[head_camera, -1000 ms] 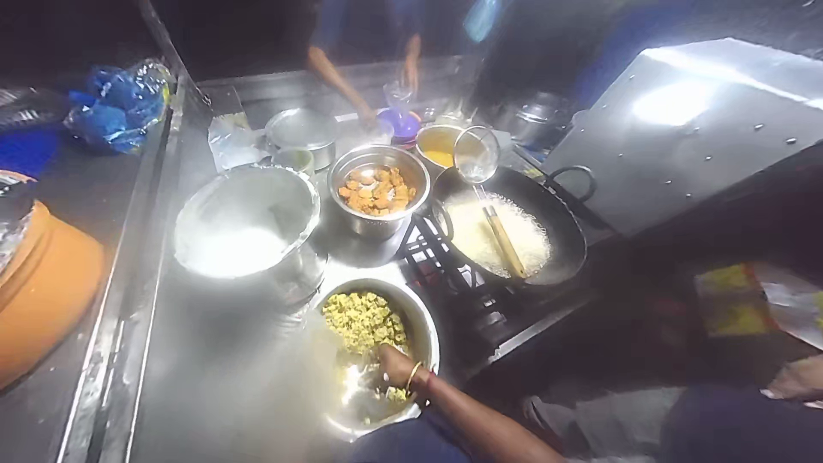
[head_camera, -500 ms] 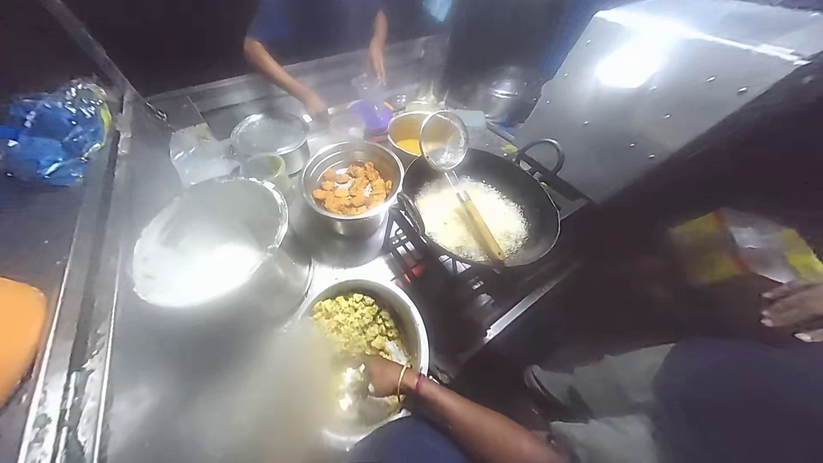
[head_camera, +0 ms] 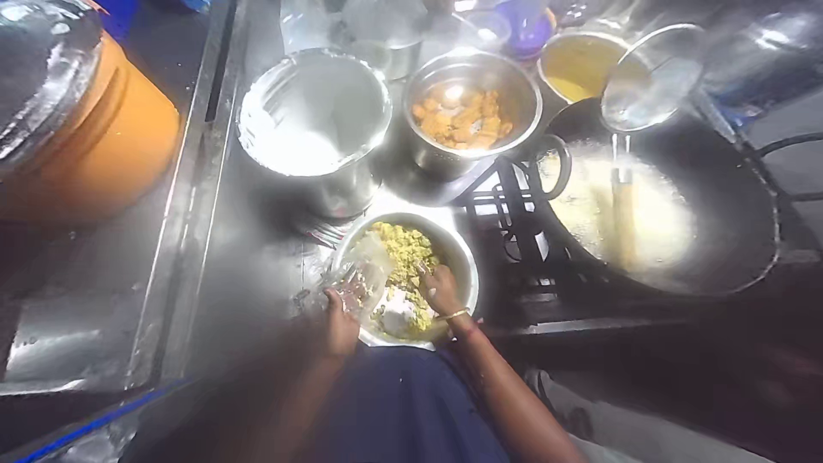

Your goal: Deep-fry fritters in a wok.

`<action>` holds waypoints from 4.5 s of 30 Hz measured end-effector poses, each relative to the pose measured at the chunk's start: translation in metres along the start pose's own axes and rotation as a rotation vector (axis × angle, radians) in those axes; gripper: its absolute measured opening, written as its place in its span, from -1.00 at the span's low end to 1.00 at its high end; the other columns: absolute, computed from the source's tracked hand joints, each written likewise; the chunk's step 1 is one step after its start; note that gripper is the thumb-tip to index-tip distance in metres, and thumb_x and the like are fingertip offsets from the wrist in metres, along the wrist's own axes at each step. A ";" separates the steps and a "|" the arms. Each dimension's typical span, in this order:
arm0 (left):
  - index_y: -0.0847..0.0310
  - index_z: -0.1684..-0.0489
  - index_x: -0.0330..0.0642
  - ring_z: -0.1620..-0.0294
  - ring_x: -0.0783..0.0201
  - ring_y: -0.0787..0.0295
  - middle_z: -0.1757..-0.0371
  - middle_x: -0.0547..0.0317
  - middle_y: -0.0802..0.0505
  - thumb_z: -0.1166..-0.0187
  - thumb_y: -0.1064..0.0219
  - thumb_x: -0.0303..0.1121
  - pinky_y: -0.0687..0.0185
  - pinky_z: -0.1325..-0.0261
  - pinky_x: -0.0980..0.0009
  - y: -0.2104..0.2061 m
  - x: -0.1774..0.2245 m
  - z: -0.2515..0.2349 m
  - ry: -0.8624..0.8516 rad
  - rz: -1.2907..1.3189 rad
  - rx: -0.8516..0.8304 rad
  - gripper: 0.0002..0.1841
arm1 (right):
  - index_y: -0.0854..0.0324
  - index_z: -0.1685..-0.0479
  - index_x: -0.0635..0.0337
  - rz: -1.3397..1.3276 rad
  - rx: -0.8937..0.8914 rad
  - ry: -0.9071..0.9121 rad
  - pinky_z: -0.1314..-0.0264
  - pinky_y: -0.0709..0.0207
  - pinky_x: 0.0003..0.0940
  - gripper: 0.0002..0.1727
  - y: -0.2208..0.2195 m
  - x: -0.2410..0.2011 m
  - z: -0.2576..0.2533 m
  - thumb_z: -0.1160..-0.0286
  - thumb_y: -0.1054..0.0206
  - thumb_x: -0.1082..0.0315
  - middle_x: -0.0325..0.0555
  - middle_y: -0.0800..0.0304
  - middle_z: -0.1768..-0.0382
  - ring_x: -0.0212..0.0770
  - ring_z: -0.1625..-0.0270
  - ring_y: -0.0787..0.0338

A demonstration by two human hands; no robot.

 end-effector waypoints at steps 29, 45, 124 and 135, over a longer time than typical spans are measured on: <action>-0.18 -0.56 -0.34 -0.25 0.52 -0.74 -0.20 0.36 -0.79 -0.76 0.16 0.26 -0.70 -0.36 0.40 -0.001 -0.005 0.004 -0.181 -0.197 0.007 -0.23 | -0.39 -0.60 0.29 -0.284 -0.203 0.205 -0.34 -0.68 -0.46 -0.32 0.074 -0.048 0.049 -0.42 -0.46 0.35 -0.03 -0.73 -0.33 -0.43 -0.25 -0.77; -0.23 -0.56 -0.27 -0.35 0.32 -0.72 -0.29 0.19 -0.76 -0.55 -0.13 0.39 -0.69 -0.40 0.26 0.036 -0.017 -0.008 -0.204 -0.118 -0.005 -0.11 | -0.81 0.02 0.21 0.570 0.366 0.347 -0.09 -0.75 0.01 -0.73 0.273 -0.051 0.085 -0.36 -0.53 0.29 -0.03 -0.91 0.16 -0.12 0.10 -0.90; -0.37 -0.48 -0.21 -0.30 0.34 -0.77 -0.19 0.29 -0.85 -0.39 -0.19 0.46 -0.68 -0.43 0.20 0.023 0.006 0.009 -0.292 -0.016 0.067 -0.08 | -0.56 0.08 0.24 -0.568 -0.124 -0.431 0.58 -0.51 -0.53 -0.72 -0.008 0.006 0.004 -0.86 -0.01 0.27 -0.27 -0.65 0.55 -0.45 0.62 -0.59; -0.28 -0.53 -0.33 -0.40 0.59 -0.63 -0.30 0.41 -0.78 -0.47 -0.08 0.45 -0.56 -0.52 0.42 -0.010 0.000 0.018 -0.207 -0.192 -0.056 -0.04 | -0.45 0.56 0.04 -0.654 0.078 0.098 0.62 -0.39 -0.63 -0.48 -0.028 -0.064 0.002 -0.85 0.26 0.27 -0.49 -0.44 0.75 -0.60 0.71 -0.42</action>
Point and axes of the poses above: each hand's wrist, its own z-axis away from the middle knuckle, its own y-axis out of the back of the hand, x = y × z, the point moved 2 cm from there along -z, towards the middle knuckle
